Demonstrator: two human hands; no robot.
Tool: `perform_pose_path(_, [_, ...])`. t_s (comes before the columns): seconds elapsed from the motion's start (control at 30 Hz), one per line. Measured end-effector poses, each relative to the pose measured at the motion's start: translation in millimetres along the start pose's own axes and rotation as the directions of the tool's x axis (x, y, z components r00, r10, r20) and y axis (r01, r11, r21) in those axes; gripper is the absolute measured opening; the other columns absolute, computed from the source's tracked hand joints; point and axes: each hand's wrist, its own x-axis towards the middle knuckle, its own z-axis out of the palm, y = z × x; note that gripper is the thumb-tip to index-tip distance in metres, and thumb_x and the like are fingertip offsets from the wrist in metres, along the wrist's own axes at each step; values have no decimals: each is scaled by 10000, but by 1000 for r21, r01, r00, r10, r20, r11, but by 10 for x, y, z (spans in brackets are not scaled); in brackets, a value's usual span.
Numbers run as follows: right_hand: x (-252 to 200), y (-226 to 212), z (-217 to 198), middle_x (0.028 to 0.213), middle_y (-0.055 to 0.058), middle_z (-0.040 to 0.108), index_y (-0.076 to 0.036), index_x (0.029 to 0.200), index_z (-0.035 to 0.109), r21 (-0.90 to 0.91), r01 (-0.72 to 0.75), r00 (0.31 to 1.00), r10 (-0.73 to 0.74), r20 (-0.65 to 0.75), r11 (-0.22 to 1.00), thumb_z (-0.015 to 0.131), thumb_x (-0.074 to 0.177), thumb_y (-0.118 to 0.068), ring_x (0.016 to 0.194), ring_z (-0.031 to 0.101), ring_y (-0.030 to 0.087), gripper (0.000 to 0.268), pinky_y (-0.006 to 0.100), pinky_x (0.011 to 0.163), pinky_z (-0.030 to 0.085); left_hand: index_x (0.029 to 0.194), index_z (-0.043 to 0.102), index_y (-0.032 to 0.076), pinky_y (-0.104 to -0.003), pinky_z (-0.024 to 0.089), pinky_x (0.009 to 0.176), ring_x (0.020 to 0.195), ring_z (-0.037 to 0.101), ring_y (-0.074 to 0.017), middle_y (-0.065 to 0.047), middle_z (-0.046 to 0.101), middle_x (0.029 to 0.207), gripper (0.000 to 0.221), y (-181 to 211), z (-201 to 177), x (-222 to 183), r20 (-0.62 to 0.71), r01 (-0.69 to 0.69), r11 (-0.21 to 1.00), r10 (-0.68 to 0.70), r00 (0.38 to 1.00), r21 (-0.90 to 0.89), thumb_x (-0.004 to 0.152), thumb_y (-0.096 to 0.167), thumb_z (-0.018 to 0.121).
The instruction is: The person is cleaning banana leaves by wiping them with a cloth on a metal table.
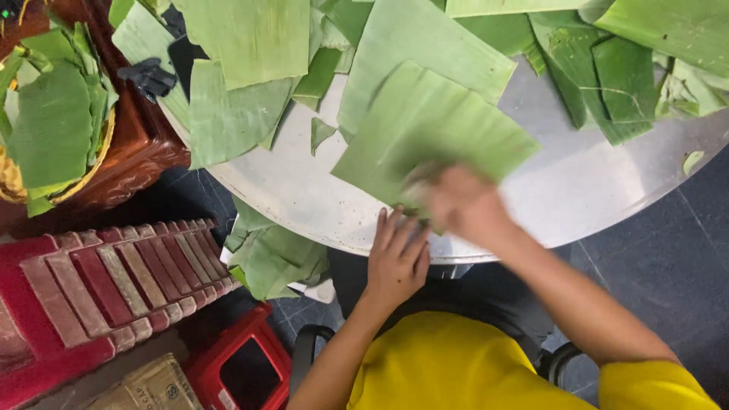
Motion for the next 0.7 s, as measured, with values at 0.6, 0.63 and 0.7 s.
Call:
perform_pose_path(0.6, [-871, 1486, 641, 927, 36, 596, -222, 777, 669, -203, -71, 992, 89, 84, 977, 817, 777, -197, 851, 678, 269, 150, 355, 778, 558, 1125, 742, 94, -543, 486, 1147, 1067, 699, -356, -138, 716, 1148, 260, 131, 44, -73, -48, -144, 976, 154, 987, 165, 888, 143, 648])
perform_pose_path(0.63, [-627, 1322, 410, 927, 36, 596, -222, 777, 669, -202, -72, 992, 91, 84, 977, 817, 777, -197, 851, 678, 269, 150, 355, 778, 558, 1125, 742, 94, -543, 486, 1147, 1067, 699, -356, -138, 716, 1148, 260, 115, 11, -74, -45, -144, 976, 154, 987, 165, 888, 143, 648])
perform_pose_path(0.7, [-39, 1057, -72, 1038, -37, 604, -245, 935, 711, -560, -290, 956, 260, -136, 776, 839, 940, -305, 746, 712, 199, 142, 312, 630, 576, 1078, 753, 44, -551, 515, 1095, 1041, 705, -391, -154, 708, 1146, 236, 52, -34, -1, -55, -126, 990, 123, 991, -62, 848, 50, 704])
